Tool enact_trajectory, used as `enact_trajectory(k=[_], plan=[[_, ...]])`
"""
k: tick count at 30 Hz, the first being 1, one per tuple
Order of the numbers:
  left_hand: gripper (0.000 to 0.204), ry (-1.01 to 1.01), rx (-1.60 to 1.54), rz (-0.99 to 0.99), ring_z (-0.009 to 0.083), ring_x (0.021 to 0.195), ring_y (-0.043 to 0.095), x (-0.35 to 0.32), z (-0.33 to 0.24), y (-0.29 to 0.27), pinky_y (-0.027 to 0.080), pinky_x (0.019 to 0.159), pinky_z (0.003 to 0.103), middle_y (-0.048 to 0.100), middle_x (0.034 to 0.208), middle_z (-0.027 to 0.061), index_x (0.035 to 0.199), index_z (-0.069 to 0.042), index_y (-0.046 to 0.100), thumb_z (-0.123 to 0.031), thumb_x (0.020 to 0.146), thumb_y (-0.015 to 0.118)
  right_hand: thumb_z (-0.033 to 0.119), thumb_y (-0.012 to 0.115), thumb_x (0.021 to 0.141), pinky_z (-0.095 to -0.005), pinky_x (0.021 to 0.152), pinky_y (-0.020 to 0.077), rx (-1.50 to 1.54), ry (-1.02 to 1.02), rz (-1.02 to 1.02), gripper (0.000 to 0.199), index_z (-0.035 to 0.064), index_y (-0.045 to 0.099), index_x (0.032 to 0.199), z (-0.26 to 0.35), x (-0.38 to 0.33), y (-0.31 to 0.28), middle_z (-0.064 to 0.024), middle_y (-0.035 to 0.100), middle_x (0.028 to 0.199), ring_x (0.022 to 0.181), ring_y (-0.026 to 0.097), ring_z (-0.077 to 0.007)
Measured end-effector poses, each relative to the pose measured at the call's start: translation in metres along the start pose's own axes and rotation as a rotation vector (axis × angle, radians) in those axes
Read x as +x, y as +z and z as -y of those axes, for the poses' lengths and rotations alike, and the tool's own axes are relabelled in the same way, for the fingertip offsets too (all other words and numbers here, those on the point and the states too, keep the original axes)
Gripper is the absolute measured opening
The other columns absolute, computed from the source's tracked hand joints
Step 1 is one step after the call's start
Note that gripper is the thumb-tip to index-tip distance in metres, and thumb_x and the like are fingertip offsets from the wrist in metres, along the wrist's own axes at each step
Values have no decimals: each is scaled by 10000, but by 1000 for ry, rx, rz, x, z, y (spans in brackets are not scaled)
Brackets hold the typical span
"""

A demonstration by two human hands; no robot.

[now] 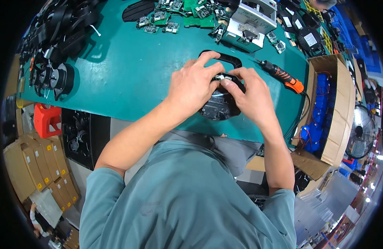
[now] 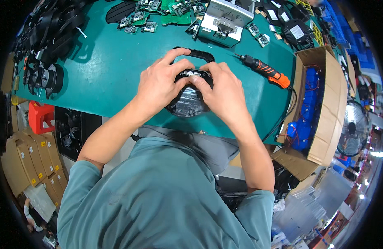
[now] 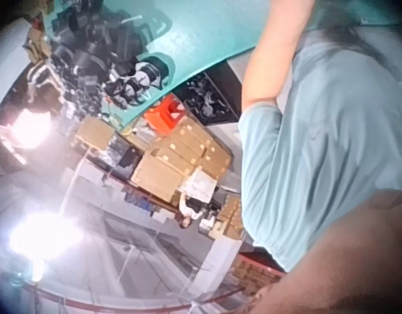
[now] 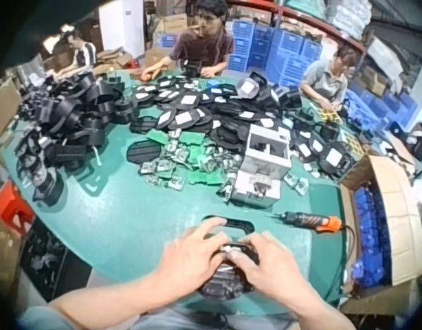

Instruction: Assembling electronic components and battery into a portable LED lamp housing and securing with a power screwdriver.

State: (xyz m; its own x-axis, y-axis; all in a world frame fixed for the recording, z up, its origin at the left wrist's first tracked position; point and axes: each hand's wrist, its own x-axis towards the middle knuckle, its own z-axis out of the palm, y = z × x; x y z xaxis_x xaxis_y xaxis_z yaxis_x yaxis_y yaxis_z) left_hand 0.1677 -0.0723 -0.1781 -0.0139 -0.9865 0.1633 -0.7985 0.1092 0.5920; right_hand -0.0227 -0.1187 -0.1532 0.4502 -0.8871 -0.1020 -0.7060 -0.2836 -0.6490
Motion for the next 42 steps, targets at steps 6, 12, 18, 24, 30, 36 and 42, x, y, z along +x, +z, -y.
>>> enact_trajectory(k=[6,12,18,24,30,36,42], plan=[[254,-1,-32,-3,367,1119,726,-2,0,1,622,853,487,644,1456,6,1122,-178,741,-185,880,819,374,748,990,-518,707,599,-321,-142,-202,349,50,730,1118,4,-6,18,-154,681,993,862,744,-398],[260,4,-51,4,371,1129,722,-1,-1,-1,619,857,486,644,1466,10,1130,-176,759,-196,879,825,370,737,995,-522,729,597,-396,-66,-132,353,51,725,1147,7,-4,10,-151,678,997,879,741,-402],[276,12,-53,25,358,1124,724,-2,1,-1,618,846,473,656,1453,5,1125,-176,767,-171,859,837,68,838,820,-557,799,596,-305,-84,84,429,38,666,1212,6,2,-8,-190,656,1121,915,731,-451],[290,-2,-67,8,340,1123,724,-1,0,-1,617,861,462,656,1452,-10,1135,-202,773,-157,855,836,84,846,822,-563,784,607,-374,-64,65,429,44,617,1183,5,2,-2,-194,646,1120,928,732,-466],[316,21,-107,64,330,1133,726,2,7,-3,616,873,461,656,1449,-13,1163,-222,778,-146,860,829,91,847,825,-561,776,608,-356,-32,60,429,43,614,1182,7,0,-1,-191,646,1128,905,732,-473],[327,38,-1,54,357,1106,722,4,1,1,614,865,488,638,1446,-11,1181,-221,768,-124,871,812,79,842,828,-566,800,615,-414,-40,40,433,9,607,1184,11,-4,2,-216,641,1141,918,738,-477],[399,27,36,144,376,1099,711,4,-3,-6,615,855,498,588,1475,14,1256,-206,736,-121,873,811,54,826,837,-573,806,613,-342,-18,53,434,3,608,1208,12,-5,-3,-231,636,1164,926,736,-486]])
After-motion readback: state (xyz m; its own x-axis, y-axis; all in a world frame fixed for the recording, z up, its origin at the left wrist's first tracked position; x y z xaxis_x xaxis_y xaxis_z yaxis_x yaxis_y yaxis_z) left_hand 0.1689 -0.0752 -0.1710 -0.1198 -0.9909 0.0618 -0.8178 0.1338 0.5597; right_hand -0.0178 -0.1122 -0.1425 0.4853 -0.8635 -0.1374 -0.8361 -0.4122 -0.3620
